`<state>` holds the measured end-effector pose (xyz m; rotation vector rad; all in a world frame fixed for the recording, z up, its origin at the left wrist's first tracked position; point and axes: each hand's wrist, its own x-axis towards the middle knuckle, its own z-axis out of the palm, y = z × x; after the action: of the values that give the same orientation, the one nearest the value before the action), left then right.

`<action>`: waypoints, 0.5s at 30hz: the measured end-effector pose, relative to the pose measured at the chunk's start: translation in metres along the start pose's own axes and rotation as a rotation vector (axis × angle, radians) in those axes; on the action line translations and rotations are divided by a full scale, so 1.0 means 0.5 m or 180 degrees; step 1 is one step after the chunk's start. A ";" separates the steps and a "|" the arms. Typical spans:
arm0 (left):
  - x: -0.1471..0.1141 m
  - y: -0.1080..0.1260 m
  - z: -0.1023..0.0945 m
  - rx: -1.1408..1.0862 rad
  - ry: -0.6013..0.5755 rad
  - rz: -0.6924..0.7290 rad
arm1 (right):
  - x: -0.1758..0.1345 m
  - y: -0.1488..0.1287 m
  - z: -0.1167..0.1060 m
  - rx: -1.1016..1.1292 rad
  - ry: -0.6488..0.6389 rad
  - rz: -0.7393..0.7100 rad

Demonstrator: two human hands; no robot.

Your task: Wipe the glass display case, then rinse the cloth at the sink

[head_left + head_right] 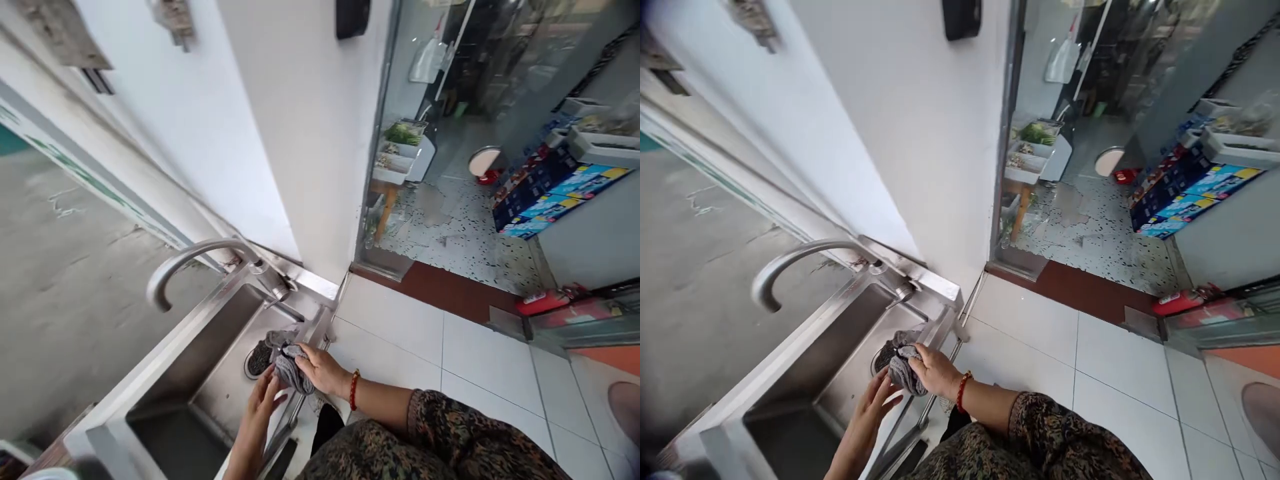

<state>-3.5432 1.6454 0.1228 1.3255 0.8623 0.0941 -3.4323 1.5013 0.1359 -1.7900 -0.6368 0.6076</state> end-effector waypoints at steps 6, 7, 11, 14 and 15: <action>-0.112 -0.013 0.313 -0.0495 -0.0620 0.0067 | -0.191 0.009 -0.241 0.0082 0.0399 -0.0592; -0.128 -0.017 0.373 -0.0496 -0.0696 0.0023 | -0.228 0.018 -0.290 0.0394 0.0532 -0.0480; -0.187 -0.010 0.613 -0.0459 -0.1345 -0.0092 | -0.388 0.058 -0.507 0.1844 0.1484 -0.0037; -0.236 0.027 0.778 -0.0409 -0.1814 0.0100 | -0.507 0.089 -0.663 0.2246 0.2632 0.0025; -0.253 0.044 0.827 -0.0328 -0.2032 0.0203 | -0.543 0.101 -0.707 0.2320 0.2991 0.0083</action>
<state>-3.3765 1.2535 0.2003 1.1822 0.2690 -0.2241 -3.3836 1.0617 0.2126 -1.1796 0.2448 -0.0489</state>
